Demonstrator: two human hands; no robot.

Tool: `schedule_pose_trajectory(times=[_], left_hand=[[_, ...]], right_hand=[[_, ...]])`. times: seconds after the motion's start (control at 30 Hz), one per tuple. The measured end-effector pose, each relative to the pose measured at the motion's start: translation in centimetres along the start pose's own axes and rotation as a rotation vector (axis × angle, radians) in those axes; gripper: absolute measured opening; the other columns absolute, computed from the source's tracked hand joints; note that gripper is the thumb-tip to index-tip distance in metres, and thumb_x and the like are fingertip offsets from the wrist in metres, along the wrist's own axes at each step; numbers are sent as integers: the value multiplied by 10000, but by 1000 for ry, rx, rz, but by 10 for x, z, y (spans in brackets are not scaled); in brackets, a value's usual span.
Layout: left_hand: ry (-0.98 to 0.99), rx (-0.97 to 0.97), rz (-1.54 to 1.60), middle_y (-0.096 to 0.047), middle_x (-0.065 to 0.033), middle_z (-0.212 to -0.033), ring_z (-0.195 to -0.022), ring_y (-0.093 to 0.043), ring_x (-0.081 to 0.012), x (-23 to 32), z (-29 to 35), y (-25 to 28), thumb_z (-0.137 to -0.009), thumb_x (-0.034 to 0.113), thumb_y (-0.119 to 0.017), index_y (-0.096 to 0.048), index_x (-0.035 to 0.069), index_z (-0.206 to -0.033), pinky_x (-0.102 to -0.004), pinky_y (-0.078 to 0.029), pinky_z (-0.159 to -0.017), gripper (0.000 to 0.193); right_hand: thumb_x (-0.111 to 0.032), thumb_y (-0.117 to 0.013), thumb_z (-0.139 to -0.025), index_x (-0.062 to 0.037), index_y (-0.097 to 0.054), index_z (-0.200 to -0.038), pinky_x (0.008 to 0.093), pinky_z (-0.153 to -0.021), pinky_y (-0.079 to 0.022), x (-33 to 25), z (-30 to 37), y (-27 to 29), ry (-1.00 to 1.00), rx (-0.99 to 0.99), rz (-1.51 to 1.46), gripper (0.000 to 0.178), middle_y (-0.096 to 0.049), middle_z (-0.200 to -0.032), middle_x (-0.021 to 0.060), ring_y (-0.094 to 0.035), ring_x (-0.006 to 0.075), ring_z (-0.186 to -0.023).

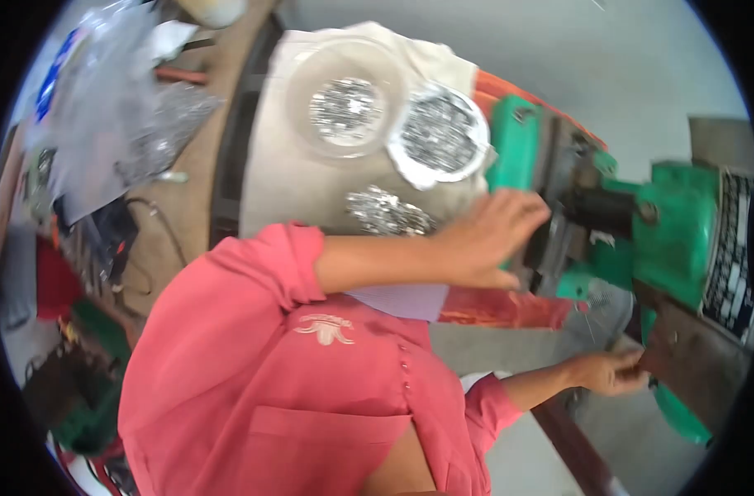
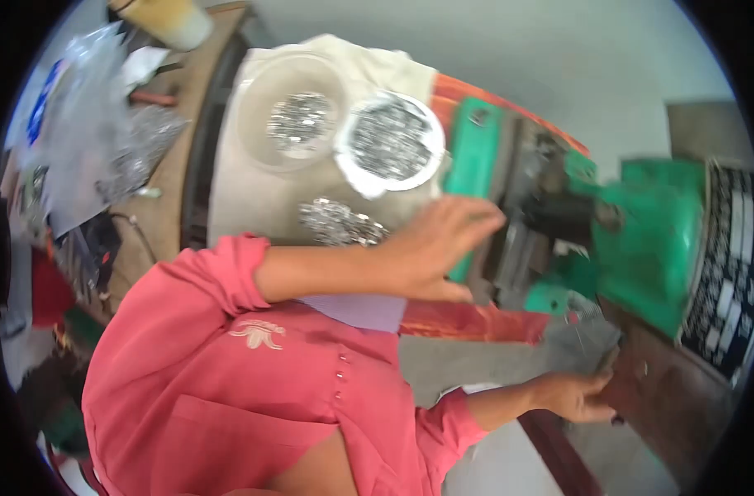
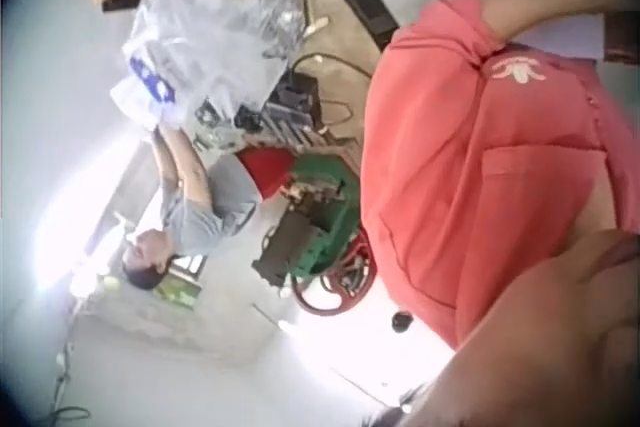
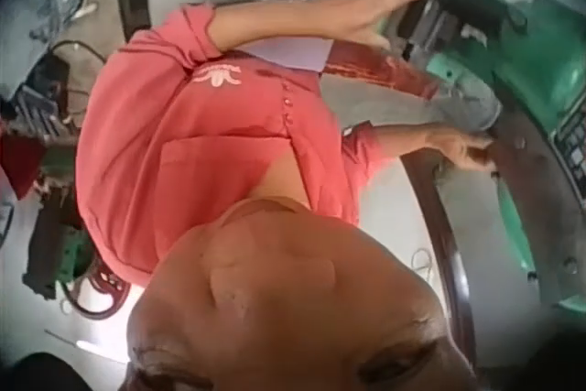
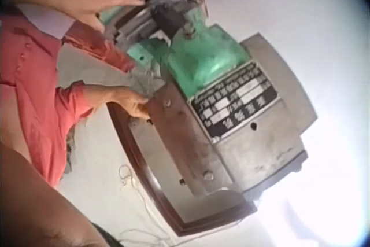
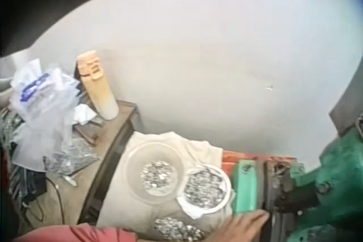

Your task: The person inserts small metal studs into a metal template by hand, then uses a manual press machine to secure them.

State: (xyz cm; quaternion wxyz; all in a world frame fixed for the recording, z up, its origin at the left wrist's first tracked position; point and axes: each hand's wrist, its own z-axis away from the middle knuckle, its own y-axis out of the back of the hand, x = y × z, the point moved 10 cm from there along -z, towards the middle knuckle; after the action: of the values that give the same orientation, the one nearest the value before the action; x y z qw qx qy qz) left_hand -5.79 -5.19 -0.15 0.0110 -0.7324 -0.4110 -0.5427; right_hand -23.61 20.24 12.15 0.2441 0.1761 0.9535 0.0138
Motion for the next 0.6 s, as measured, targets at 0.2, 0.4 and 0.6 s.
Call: schedule_pose_trajectory(times=[0.2,0.4,0.6], left_hand=[[-12,-4,-2,-407,-208,-1390,-1240,-431,-401,19,17,9,-661,254,-818,-383,-27,-1431,-503,-368,-1045,928],[-38,38,25,-389,-208,-1398,-1281,-388,-394,16,17,7,-615,176,-757,-411,-84,-1391,-483,-364,-1056,888],[-23,47,37,-387,-204,-1398,-1268,-394,-392,14,15,9,-631,167,-750,-424,-77,-1386,-485,-370,-1050,858]], right_hand=[[-144,-556,-1004,96,-626,-1190,329,-796,-499,31,112,-131,-258,-1027,-26,311,-689,-968,138,-617,200,-865],[-131,-515,-1020,79,-607,-1156,292,-843,-476,43,113,-151,-532,-1200,-264,266,-670,-1032,66,-592,141,-916],[-175,-576,-1023,71,-584,-1273,335,-929,-476,4,102,-125,-412,-914,-186,350,-637,-1196,121,-604,197,-1046]])
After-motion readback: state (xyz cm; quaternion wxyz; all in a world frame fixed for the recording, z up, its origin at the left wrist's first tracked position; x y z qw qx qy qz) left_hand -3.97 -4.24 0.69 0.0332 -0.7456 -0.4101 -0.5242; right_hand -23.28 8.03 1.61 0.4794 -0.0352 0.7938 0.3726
